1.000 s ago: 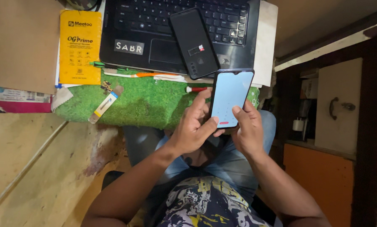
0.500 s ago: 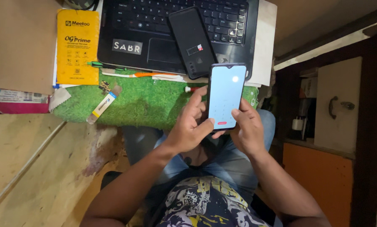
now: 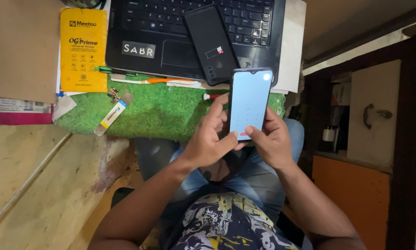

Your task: The person assembles a smartphone by aligning the screen assembly with the chassis and pressing the edges to seal it. They then power on the device to verify the display and touch functionality. Finally, they use a metal prying tool to separate the screen from the body again.

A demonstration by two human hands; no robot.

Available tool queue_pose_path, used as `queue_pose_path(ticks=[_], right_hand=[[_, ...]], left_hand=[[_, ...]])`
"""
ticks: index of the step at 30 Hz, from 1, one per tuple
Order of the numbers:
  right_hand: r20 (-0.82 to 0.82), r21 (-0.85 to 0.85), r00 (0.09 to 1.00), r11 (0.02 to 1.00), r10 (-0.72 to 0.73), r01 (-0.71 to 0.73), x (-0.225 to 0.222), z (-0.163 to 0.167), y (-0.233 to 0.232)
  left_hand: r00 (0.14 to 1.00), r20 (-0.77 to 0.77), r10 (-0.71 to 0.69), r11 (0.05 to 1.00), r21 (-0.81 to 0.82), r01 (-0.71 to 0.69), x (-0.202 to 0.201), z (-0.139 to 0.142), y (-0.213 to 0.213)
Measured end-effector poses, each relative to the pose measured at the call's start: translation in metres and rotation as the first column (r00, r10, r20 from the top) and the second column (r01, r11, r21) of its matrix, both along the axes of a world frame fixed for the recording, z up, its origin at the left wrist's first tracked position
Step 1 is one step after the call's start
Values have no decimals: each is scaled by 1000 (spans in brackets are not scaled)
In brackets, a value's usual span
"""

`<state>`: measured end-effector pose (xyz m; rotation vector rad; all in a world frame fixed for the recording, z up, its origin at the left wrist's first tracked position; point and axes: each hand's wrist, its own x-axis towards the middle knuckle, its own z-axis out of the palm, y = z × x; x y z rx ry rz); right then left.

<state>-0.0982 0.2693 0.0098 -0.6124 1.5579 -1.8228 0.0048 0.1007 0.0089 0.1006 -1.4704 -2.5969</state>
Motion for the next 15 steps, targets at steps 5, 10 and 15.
queue_pose_path(ticks=[5,10,15], right_hand=[[86,39,996,999,-7,3,0,6,-3],[92,37,996,999,15,-19,1,11,-5],[294,-177,949,982,111,-60,-3,11,-2]], left_hand=[[999,39,-1,1000,-17,1,-2,5,0],[999,21,29,996,-81,-28,-1,4,-1],[998,-28,58,994,-96,-60,-1,0,-1]])
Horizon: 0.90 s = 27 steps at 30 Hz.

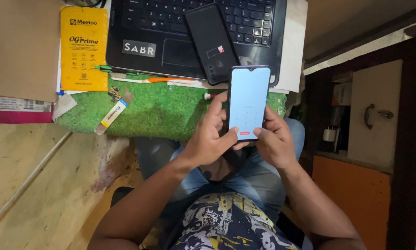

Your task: The person assembles a smartphone by aligning the screen assembly with the chassis and pressing the edges to seal it. They then power on the device to verify the display and touch functionality. Finally, they use a metal prying tool to separate the screen from the body again.

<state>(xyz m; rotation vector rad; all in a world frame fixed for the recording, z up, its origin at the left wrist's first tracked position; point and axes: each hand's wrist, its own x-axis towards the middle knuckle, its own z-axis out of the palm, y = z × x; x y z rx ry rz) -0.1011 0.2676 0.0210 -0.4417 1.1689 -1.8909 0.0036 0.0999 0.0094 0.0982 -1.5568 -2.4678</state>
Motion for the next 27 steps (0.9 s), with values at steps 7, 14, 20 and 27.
queue_pose_path(ticks=[7,14,20,27], right_hand=[[74,-12,994,997,82,-81,-7,2,4],[-56,42,985,986,162,-160,-9,5,5],[-73,39,983,986,166,-163,-10,5,6],[-68,31,985,987,159,-157,-9,4,6]], left_hand=[[999,-35,-23,998,63,25,2,-7,-2],[998,-58,-36,991,123,43,2,-13,-4],[998,-59,-31,994,100,37,2,-14,-5],[998,-52,-24,997,75,27,1,-14,-5]])
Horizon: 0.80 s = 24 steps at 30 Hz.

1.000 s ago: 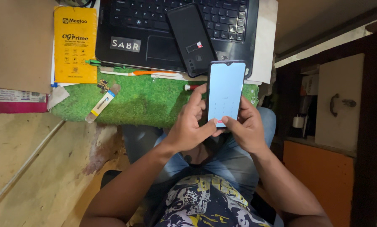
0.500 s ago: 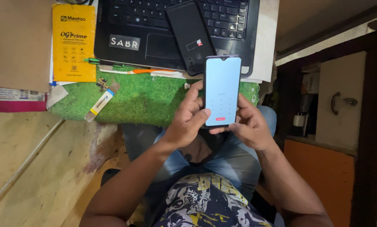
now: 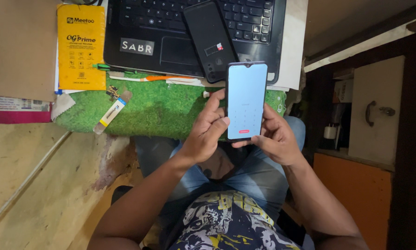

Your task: The person assembles a smartphone by aligning the screen assembly with the chassis and pressing the edges to seal it. They then power on the device to verify the display and touch functionality. Finally, they use a metal prying tool to separate the screen from the body again.

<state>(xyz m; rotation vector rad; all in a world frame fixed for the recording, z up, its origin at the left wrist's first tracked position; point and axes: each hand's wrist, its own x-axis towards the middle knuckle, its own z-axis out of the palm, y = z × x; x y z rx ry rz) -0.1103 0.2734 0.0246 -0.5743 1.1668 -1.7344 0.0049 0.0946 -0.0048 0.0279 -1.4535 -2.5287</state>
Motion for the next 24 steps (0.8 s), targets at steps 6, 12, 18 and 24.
queue_pose_path(ticks=[6,12,18,24], right_hand=[[6,-16,1000,1000,-5,5,0,0,1],[10,-10,1000,1000,0,1,-1,1,0],[-45,59,999,998,-5,7,3,9,-2],[-609,147,787,962,-96,230,16,10,-8]], left_hand=[[1000,-11,-24,997,76,25,-1,2,1],[999,-33,-20,997,76,22,0,1,1],[999,-29,-27,988,149,31,-2,0,5],[999,-23,-23,953,-303,15,0,11,7]])
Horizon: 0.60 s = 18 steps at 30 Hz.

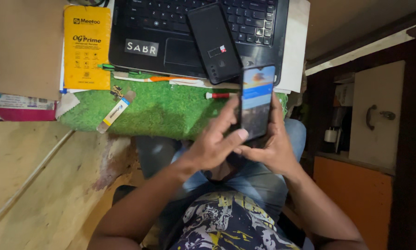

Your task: The person assembles a smartphone by aligning the screen assembly with the chassis and pressing the edges to seal it. They then power on the device to verify the display and touch functionality. Finally, they use a metal prying tool to separate the screen from the body again.

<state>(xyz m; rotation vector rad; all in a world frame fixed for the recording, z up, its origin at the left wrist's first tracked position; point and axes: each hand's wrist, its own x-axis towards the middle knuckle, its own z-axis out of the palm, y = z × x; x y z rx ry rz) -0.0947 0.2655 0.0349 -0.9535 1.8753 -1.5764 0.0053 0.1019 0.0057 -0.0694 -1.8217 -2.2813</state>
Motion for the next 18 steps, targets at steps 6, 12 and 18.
queue_pose_path(ticks=[6,12,18], right_hand=[[77,-46,990,991,-119,123,2,-1,2],[93,-168,985,973,-146,160,-8,-4,-3],[17,-184,990,973,-139,139,-9,-2,-5]], left_hand=[[994,-53,96,991,-91,-101,-5,18,-5],[798,-293,527,584,-557,-591,-30,30,-58],[753,-332,568,294,-773,-562,-85,26,-96]])
